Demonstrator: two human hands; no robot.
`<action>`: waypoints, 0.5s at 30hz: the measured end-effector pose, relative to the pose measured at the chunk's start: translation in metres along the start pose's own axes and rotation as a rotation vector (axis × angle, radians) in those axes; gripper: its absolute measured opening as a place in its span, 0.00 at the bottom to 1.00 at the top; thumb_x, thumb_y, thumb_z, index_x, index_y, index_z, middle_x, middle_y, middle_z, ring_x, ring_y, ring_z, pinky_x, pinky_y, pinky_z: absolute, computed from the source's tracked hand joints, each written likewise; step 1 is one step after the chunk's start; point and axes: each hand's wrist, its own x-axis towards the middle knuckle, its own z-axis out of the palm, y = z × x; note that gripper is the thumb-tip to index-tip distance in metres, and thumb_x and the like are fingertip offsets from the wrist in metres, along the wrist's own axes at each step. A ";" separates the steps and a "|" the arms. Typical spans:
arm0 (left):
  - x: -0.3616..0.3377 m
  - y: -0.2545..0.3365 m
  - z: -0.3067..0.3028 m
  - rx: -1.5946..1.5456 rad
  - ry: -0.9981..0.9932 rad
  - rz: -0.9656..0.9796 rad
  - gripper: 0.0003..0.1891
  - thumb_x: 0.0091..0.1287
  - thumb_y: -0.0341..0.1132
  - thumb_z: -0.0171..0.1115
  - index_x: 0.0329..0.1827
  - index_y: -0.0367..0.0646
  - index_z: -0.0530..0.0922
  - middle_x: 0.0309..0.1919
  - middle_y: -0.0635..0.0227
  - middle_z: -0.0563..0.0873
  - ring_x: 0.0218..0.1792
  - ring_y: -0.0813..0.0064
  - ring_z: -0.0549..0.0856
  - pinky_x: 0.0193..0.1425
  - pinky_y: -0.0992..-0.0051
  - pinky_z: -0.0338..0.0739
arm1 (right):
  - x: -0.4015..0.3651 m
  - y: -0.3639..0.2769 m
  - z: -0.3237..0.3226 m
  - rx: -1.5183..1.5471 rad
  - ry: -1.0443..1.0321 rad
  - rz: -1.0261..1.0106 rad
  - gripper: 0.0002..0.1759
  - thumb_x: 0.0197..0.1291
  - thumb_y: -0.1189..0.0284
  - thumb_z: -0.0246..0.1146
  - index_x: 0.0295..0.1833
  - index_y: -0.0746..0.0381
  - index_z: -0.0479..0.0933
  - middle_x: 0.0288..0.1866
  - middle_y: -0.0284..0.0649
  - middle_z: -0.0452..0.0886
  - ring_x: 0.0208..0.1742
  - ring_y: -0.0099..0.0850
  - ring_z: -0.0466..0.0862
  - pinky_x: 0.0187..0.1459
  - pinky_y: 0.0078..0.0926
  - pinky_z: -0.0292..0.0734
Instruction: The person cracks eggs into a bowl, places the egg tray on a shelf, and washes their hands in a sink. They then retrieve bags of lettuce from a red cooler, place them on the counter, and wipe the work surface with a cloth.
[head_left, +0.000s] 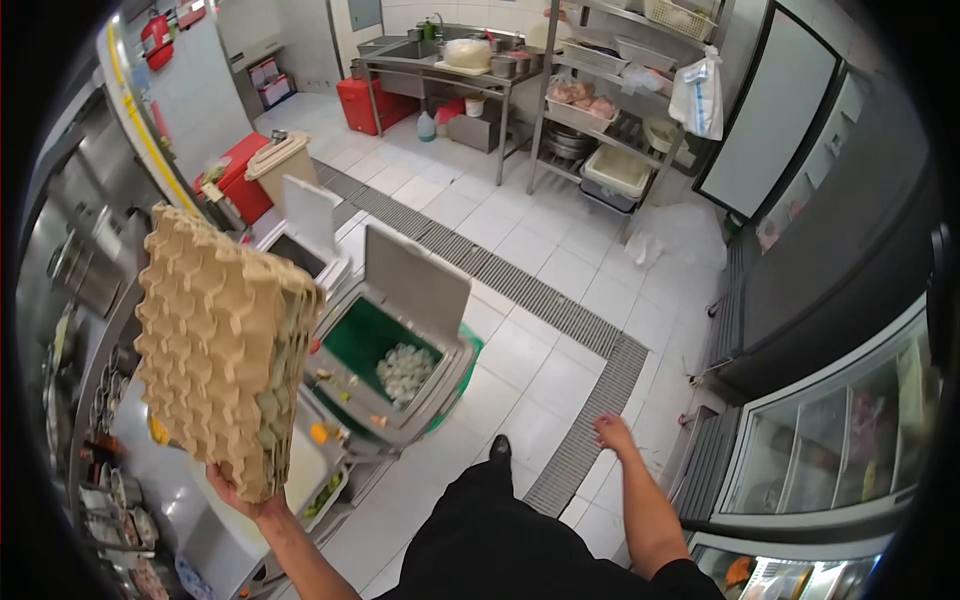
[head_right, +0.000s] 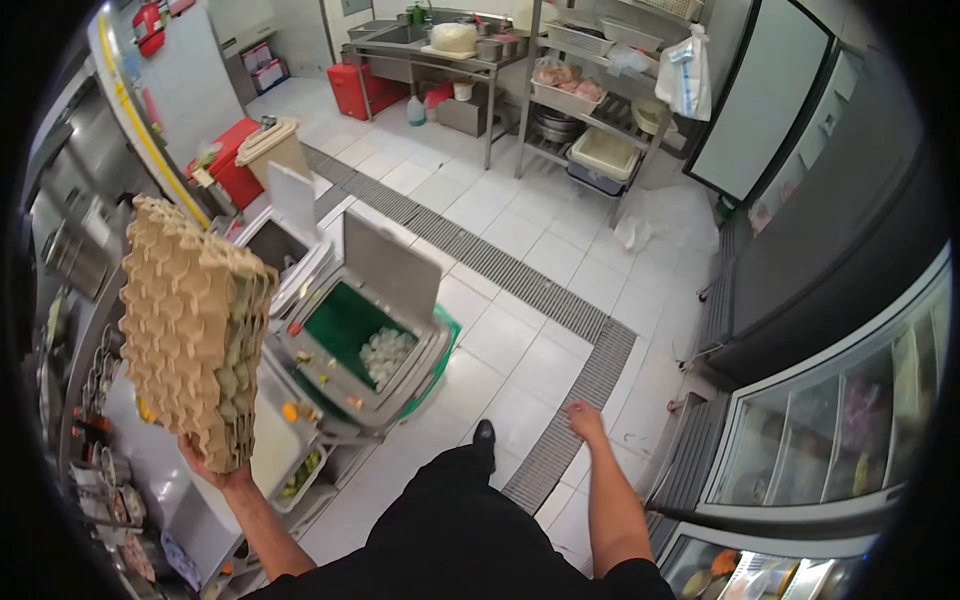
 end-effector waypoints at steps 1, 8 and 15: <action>0.022 -0.027 0.019 -0.026 -0.005 -0.009 0.31 0.69 0.50 0.45 0.73 0.48 0.60 0.70 0.61 0.67 0.67 0.54 0.69 0.68 0.46 0.65 | 0.014 -0.023 -0.001 -0.279 -0.157 -0.048 0.18 0.61 0.58 0.61 0.50 0.59 0.79 0.40 0.38 0.83 0.33 0.28 0.83 0.28 0.27 0.77; 0.153 -0.188 0.158 -0.029 -0.107 -0.153 0.31 0.68 0.50 0.47 0.74 0.51 0.59 0.70 0.61 0.68 0.67 0.51 0.70 0.65 0.44 0.68 | 0.005 -0.342 -0.099 -0.777 -0.319 -0.371 0.28 0.61 0.48 0.58 0.60 0.52 0.76 0.52 0.42 0.83 0.55 0.39 0.81 0.54 0.38 0.75; 0.222 -0.314 0.230 0.038 -0.012 -0.101 0.32 0.66 0.50 0.50 0.72 0.48 0.61 0.67 0.62 0.72 0.64 0.56 0.74 0.65 0.51 0.71 | -0.013 -0.575 -0.142 0.445 -0.820 -0.689 0.25 0.72 0.64 0.53 0.70 0.64 0.63 0.59 0.40 0.72 0.45 0.22 0.77 0.49 0.21 0.75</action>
